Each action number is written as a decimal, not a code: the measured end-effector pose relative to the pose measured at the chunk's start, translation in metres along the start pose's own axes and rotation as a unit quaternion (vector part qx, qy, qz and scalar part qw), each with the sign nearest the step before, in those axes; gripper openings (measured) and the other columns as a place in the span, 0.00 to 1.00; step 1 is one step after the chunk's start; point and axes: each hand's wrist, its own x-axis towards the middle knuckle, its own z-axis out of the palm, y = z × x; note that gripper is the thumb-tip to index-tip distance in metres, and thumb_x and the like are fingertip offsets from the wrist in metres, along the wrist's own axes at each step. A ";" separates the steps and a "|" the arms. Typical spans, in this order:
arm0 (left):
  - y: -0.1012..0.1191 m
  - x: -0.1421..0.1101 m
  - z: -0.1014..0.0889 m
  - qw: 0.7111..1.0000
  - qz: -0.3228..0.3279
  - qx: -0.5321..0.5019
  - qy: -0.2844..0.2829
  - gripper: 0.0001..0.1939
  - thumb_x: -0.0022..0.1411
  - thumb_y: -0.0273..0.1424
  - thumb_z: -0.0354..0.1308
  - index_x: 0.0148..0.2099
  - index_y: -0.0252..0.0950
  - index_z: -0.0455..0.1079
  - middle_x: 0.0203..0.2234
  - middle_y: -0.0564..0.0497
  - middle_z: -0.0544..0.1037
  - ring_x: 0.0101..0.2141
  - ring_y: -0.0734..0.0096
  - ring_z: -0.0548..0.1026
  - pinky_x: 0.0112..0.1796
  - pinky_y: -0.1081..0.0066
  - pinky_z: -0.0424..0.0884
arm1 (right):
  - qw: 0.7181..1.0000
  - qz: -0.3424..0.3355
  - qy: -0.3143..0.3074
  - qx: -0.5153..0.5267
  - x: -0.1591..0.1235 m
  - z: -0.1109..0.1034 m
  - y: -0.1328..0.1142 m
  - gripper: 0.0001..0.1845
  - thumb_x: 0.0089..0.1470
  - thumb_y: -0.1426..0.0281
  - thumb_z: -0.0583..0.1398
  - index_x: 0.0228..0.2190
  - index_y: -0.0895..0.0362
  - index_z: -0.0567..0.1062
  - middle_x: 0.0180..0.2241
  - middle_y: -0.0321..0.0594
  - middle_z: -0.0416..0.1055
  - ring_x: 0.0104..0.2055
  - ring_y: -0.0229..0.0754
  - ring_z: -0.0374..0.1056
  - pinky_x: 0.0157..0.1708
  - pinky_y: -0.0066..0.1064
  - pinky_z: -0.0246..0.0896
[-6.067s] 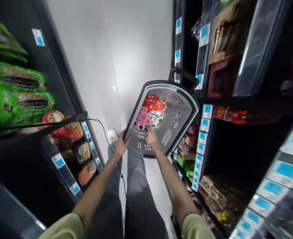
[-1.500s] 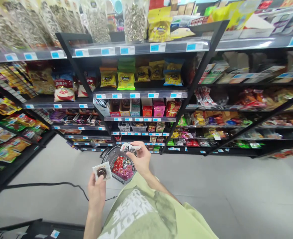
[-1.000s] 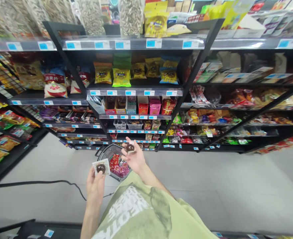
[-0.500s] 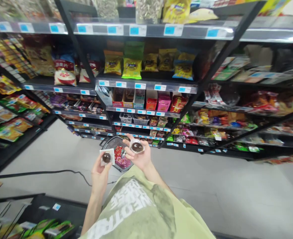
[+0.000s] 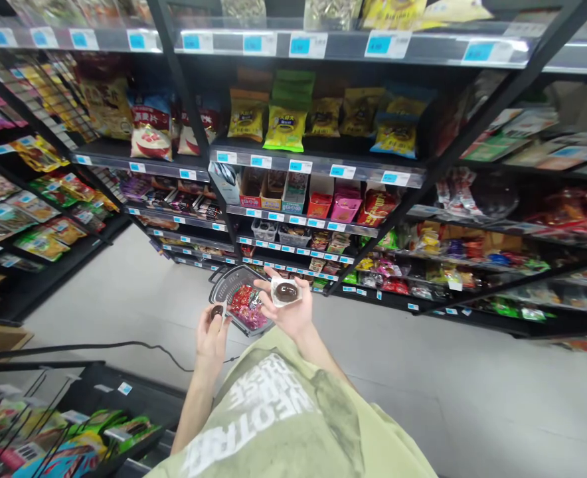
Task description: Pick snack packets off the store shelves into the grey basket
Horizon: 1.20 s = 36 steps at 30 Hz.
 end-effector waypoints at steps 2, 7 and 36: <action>0.001 0.001 0.001 1.000 -0.009 -0.008 0.004 0.24 0.42 0.45 0.74 0.38 0.36 0.74 0.35 0.50 0.76 0.36 0.70 0.75 0.39 0.72 0.71 | 1.000 0.005 0.006 -0.008 0.000 0.000 0.000 0.30 0.56 0.54 0.49 0.55 0.56 0.68 0.45 0.51 0.76 0.22 0.36 0.51 0.15 0.24 0.47; 0.003 0.000 -0.002 0.999 -0.043 -0.007 -0.013 0.23 0.52 0.47 0.68 0.43 0.36 0.74 0.41 0.46 0.79 0.42 0.65 0.76 0.46 0.66 0.70 | 0.998 0.007 0.037 -0.045 0.002 -0.005 0.001 0.28 0.54 0.59 0.52 0.54 0.56 0.70 0.43 0.47 0.76 0.22 0.36 0.60 0.10 0.22 0.48; -0.003 0.002 -0.010 0.961 -0.218 -0.162 0.047 0.05 0.59 0.32 0.62 0.37 0.37 0.74 0.34 0.48 0.79 0.31 0.67 0.73 0.29 0.70 0.69 | 0.980 -0.029 0.117 -0.159 0.040 -0.017 0.000 0.33 0.48 0.76 0.67 0.55 0.48 0.67 0.62 0.44 0.62 0.65 0.49 0.58 0.47 0.37 0.73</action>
